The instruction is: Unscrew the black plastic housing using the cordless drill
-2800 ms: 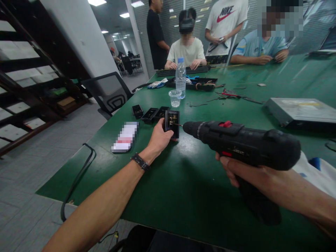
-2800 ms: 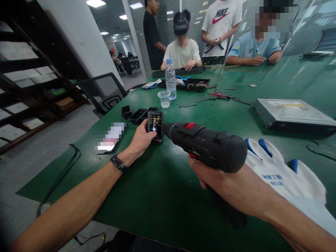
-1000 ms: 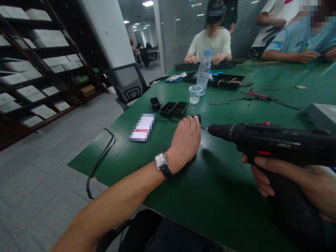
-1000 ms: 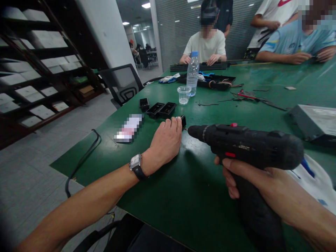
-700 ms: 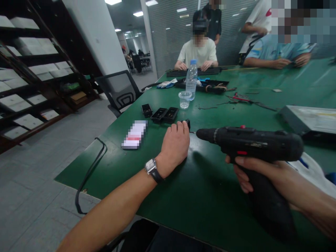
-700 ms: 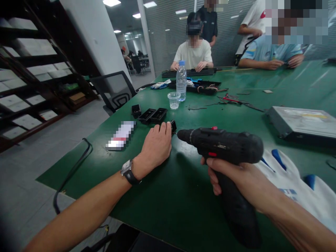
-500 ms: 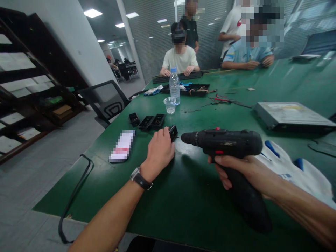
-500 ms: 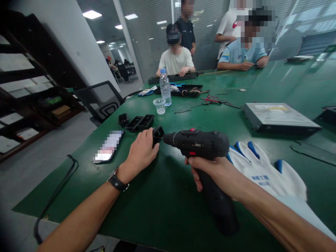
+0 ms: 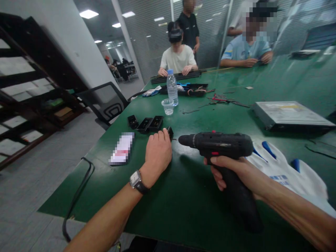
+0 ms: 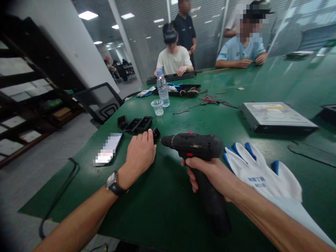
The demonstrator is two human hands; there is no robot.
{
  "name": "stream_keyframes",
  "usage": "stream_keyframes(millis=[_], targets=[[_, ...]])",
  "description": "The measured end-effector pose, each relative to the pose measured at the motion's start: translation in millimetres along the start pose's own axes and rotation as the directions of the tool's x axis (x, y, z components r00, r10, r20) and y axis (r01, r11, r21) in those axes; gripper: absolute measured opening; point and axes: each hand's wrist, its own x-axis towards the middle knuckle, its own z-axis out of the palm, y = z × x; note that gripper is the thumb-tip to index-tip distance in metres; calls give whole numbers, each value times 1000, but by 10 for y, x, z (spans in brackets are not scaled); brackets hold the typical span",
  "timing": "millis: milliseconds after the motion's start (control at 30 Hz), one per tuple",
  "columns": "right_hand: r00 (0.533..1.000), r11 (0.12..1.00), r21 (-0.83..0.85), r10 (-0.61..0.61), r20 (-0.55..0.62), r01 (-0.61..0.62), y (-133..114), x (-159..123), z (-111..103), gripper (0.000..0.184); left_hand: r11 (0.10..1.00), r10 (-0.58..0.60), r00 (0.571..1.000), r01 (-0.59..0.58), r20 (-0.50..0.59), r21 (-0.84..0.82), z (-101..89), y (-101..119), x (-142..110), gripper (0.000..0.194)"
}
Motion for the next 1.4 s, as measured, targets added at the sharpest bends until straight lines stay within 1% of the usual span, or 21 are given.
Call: stream_keyframes(millis=[67,133,267,367,467,633,700,733,767,800,833,900,933,1000,1067,1100,1167,1233,1267,1333,1400], targets=[[999,1000,15,21,-40,-20,44,43,-41,29,996,52,998,-54,21,74,-16,28,-17,59],[998,999,18,42,-44,-41,60,67,-68,29,987,94,994,-101,54,128,-29,37,-21,58],[997,998,7,69,-25,-69,50,60,-80,27,976,110,988,-127,104,177,-57,51,-12,59],[995,996,31,87,-42,-86,46,51,-72,26,977,106,988,-124,108,174,-63,69,-5,60],[994,996,30,91,-64,-89,42,55,-72,27,986,93,991,-105,99,126,-59,79,-2,59],[997,997,22,74,-27,-73,46,66,-88,31,995,95,993,-96,72,4,-86,23,19,57],[998,998,33,55,-24,-54,53,67,-78,32,993,61,996,-54,59,-108,-107,-39,40,60],[999,999,34,41,-25,-40,55,66,-67,32,984,8,997,6,77,-177,-113,-78,54,61],[999,999,37,35,-14,-34,52,64,-53,31,964,-49,991,78,121,-254,-111,-121,69,60],[1000,999,31,18,-4,-18,45,61,-36,29,933,-83,980,139,179,-332,-99,-165,88,57],[1000,1000,30,8,10,-8,32,56,-19,26,898,-91,967,184,239,-399,-77,-209,108,53],[1000,999,40,3,23,-4,-5,43,13,18,838,-105,947,249,304,-485,-4,-285,153,47],[1000,999,29,-14,15,14,-26,36,26,17,811,-128,945,275,302,-516,42,-315,174,47],[999,999,-9,-32,19,33,-62,19,47,20,764,-137,949,285,285,-580,134,-354,204,47],[999,999,-25,-48,20,49,-85,2,65,27,700,-176,950,305,258,-645,205,-369,212,40],[998,998,-21,-55,19,56,-91,-6,75,29,644,-218,941,337,258,-686,229,-368,207,38],[997,997,-19,-68,23,69,-97,-18,94,29,487,-284,905,420,316,-765,253,-353,186,39],[996,995,-53,-82,34,83,-99,-25,113,26,334,-302,874,470,379,-817,255,-321,159,45],[995,992,-86,-91,36,94,-99,-26,122,24,271,-306,874,461,378,-845,254,-302,148,47],[993,981,-160,-110,36,114,-98,-25,136,20,165,-312,886,406,343,-899,257,-262,132,51],[992,967,-223,-121,32,125,-92,-21,142,22,94,-334,895,345,297,-934,277,-229,128,53]])
